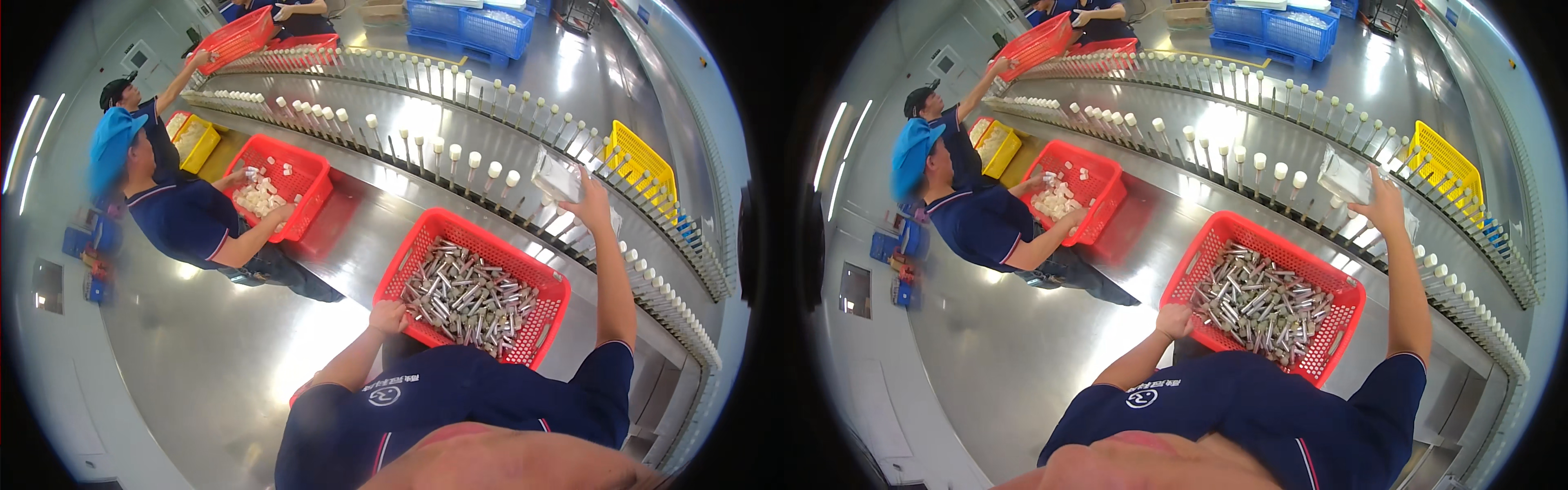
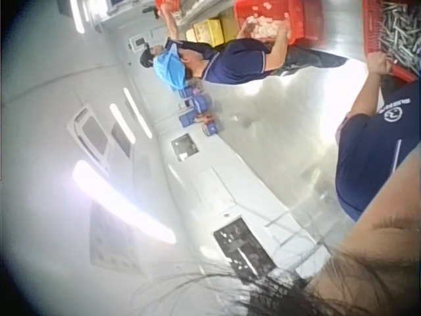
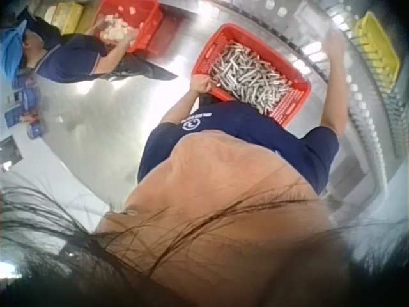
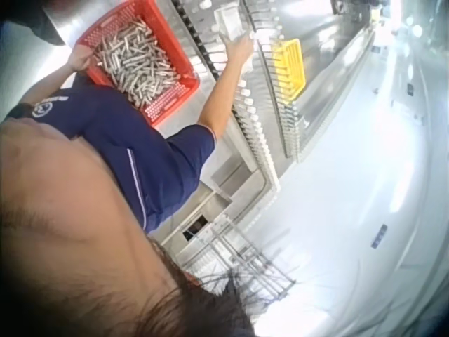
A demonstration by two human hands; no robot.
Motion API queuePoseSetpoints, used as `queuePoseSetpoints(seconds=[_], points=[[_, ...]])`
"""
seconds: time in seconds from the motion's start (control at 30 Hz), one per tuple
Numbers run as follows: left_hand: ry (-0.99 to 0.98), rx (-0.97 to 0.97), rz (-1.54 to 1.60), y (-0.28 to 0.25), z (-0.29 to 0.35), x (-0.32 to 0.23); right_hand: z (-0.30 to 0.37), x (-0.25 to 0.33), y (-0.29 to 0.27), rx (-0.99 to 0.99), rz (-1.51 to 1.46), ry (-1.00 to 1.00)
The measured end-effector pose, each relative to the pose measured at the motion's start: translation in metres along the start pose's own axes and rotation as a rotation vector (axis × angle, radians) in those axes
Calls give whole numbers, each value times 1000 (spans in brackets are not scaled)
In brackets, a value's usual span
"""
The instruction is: The person assembles components by picking up white caps and metal tubes from red baskets and fitting them onto the ends of rods on a conveyor belt. The person also handles a white rectangular object, moving it along the conveyor surface.
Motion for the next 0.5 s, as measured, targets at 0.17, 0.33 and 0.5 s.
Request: queuePoseSetpoints(seconds=[0.17, 0.33, 0.5], points=[[-33, 65, -18, 3, 4, 7, -3, 13, 12, 89, 46, -43], [-56, 78, 3, -2, 5, 10, -10, 17, -7, -60, -35, -106], [-71, 107, -35, -7, 3, 12, -15, 30, 15, 35, 54, -149]])
Point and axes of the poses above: each hand's wrist, its own z-axis away from the middle knuckle, its own y-axis out of the palm, x = y × z, the point moved 8 cm from there along -z, towards the middle knuckle, and after that the axes turned 2 degrees about y, right-handed, at the moved point
